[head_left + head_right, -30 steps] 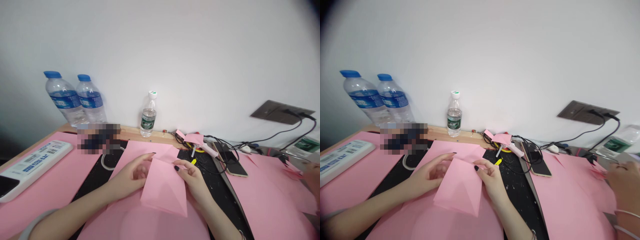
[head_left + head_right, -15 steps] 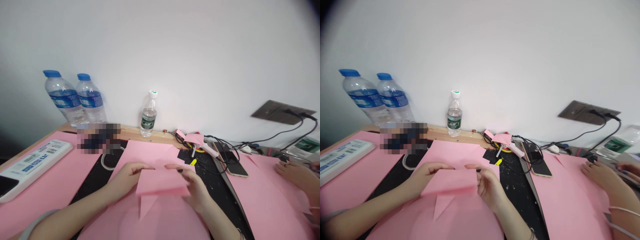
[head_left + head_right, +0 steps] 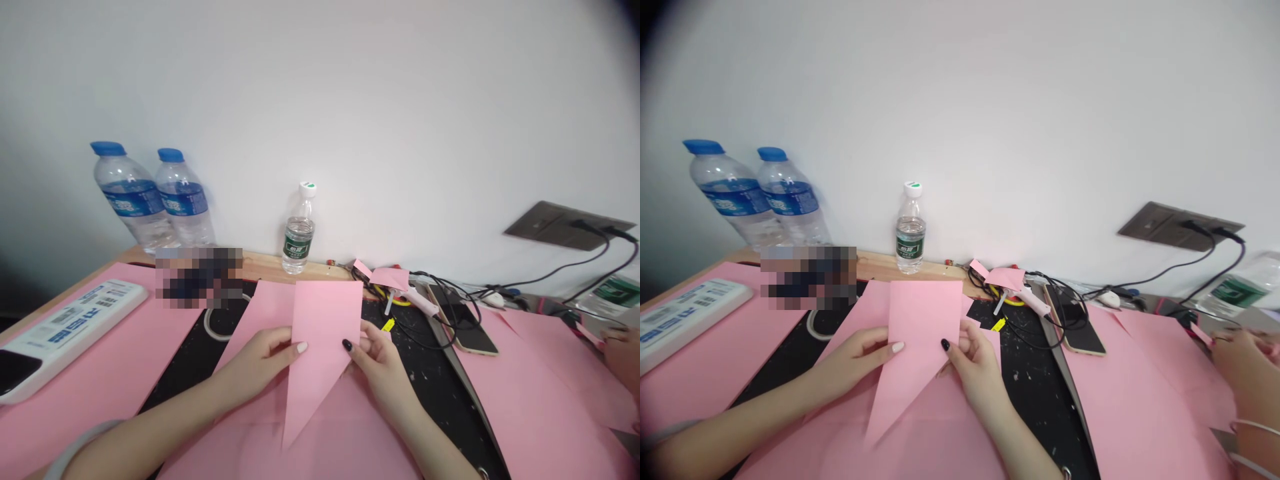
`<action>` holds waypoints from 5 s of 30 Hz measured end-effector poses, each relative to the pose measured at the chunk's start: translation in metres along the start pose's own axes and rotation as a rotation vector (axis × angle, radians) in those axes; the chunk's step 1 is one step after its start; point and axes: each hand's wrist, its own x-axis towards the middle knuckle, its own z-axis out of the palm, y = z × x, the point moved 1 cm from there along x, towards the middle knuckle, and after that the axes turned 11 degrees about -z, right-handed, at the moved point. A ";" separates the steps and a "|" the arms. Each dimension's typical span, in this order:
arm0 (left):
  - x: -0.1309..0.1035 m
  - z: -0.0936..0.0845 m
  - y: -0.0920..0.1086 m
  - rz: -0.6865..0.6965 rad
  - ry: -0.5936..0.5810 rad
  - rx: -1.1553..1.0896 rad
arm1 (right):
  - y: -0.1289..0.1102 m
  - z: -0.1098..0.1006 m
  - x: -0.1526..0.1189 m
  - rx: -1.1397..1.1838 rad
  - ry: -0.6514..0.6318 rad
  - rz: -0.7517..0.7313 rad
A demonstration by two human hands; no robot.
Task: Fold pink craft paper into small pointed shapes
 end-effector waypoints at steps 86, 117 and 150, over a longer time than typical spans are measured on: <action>-0.002 0.010 0.000 -0.092 0.031 0.275 | -0.003 0.015 -0.009 -0.369 -0.160 0.018; -0.004 0.011 -0.001 -0.129 0.082 0.140 | -0.001 0.005 -0.003 -0.251 -0.071 0.055; -0.007 -0.007 0.004 -0.016 0.191 0.440 | -0.016 -0.005 -0.002 -0.181 -0.065 0.156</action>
